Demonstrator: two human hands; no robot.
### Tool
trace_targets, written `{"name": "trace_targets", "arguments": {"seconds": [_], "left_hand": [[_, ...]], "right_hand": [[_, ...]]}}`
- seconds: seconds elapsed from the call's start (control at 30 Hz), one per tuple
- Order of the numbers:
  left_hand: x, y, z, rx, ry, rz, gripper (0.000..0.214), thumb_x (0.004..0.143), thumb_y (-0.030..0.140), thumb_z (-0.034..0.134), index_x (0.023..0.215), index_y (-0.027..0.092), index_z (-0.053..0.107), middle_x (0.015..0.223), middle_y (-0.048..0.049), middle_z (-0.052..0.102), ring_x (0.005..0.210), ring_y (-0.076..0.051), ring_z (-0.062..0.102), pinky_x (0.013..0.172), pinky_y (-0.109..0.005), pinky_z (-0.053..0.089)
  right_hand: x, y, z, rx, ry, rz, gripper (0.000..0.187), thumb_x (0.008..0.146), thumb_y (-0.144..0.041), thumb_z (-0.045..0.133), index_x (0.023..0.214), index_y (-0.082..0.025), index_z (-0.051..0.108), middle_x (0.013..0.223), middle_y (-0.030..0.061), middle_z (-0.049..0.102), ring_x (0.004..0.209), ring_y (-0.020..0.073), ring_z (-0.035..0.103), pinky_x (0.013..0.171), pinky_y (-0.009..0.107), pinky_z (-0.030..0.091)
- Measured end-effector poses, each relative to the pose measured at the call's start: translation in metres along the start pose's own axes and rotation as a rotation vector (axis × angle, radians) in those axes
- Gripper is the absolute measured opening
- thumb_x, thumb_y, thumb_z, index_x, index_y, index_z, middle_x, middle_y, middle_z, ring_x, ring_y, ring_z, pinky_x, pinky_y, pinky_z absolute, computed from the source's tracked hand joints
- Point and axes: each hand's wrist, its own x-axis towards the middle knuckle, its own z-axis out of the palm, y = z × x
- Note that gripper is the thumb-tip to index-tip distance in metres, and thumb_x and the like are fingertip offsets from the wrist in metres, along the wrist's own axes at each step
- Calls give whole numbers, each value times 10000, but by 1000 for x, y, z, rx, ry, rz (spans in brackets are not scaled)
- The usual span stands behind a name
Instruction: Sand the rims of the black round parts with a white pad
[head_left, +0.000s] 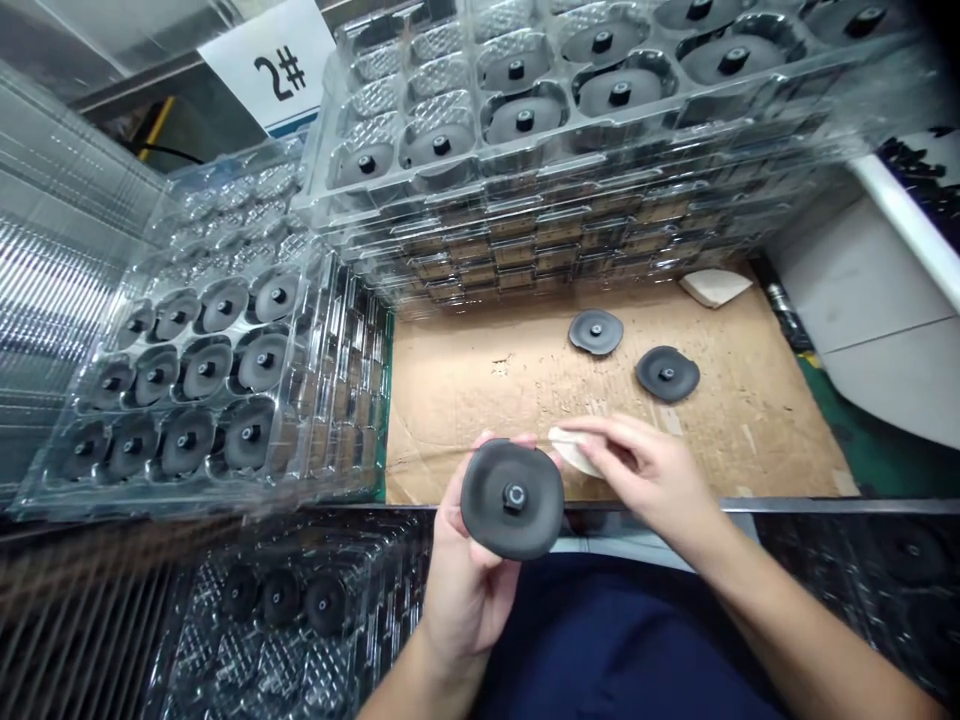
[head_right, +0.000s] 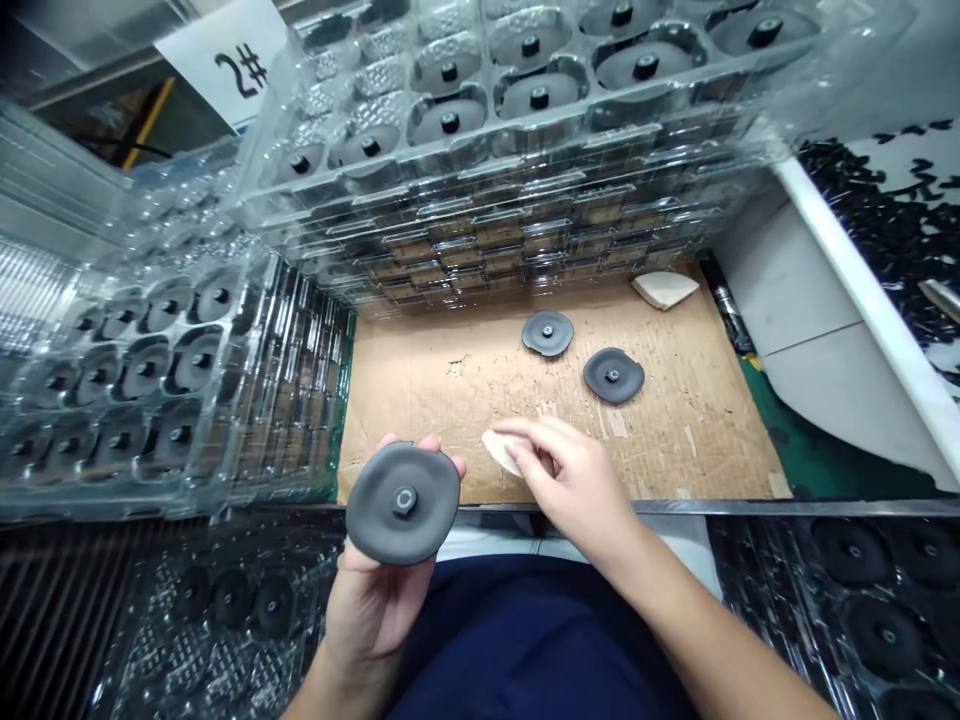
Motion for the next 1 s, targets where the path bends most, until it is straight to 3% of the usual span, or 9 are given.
{"name": "trace_targets", "arguments": {"seconds": [0.1,0.2,0.27,0.33,0.5,0.67,0.77,0.9,1.0], "left_hand": [[-1,-3,3,10,46,-52,516,588,136,800,1060,292,662,1048,9,728,933,-145,678,823,-172,516],[-2,-6,1,58,123,-113,542,607,185,797,1117,258,627,1106,-27,700,966,-156,656,831,-194,512],[-2,-7,-2,107,148,-156,564,603,224,805,1132,238,610,1133,-51,683,1001,-186,640,844,-230,512],[-2,-9,-4,138,161,-198,531,587,230,817,1083,231,627,1080,-39,696,951,-180,651,798,-224,521],[-1,-9,-2,125,110,-278,480,550,330,839,980,197,671,903,-25,707,889,-190,657,834,-264,520],[2,-4,-9,54,101,-343,548,468,95,840,971,255,690,969,7,726,929,-160,656,798,-196,521],[4,-6,-10,26,95,-386,532,434,65,834,922,238,713,881,16,732,804,-113,664,714,-141,523],[4,-7,-4,47,82,-363,448,556,132,806,982,217,698,939,-5,727,831,-117,664,771,-159,517],[2,-2,-2,23,22,-359,486,561,177,812,1026,211,675,1041,-46,716,854,-188,684,780,-244,535]], "right_hand": [[6,-46,-22,100,113,-83,209,913,-194,508,1083,-245,618,1010,19,667,865,147,626,679,231,508],[8,-76,-27,138,-53,-295,257,902,-119,465,1122,-130,599,955,78,660,867,166,623,777,263,517],[11,-82,-24,112,-256,-283,253,891,-83,446,1061,-118,630,886,70,659,810,165,626,740,261,523],[14,-80,-19,79,-372,-207,243,884,-78,455,994,-152,659,843,44,654,754,154,623,678,252,518],[15,-74,-12,128,-84,-289,277,904,-98,430,1092,-67,632,876,95,653,800,178,617,737,294,506],[-2,-64,-38,180,-365,-195,223,849,-40,537,961,-183,666,843,-19,668,755,84,612,687,158,466],[-4,-57,-45,-46,-217,-133,241,852,-47,505,984,-163,669,750,5,637,653,113,592,588,213,457],[9,-45,-33,-7,-86,-419,323,877,-28,411,992,-165,681,842,49,679,736,155,603,657,278,474],[12,-28,-24,182,-9,-223,257,894,-93,477,1018,-207,672,932,30,689,841,147,620,719,263,493]]}}
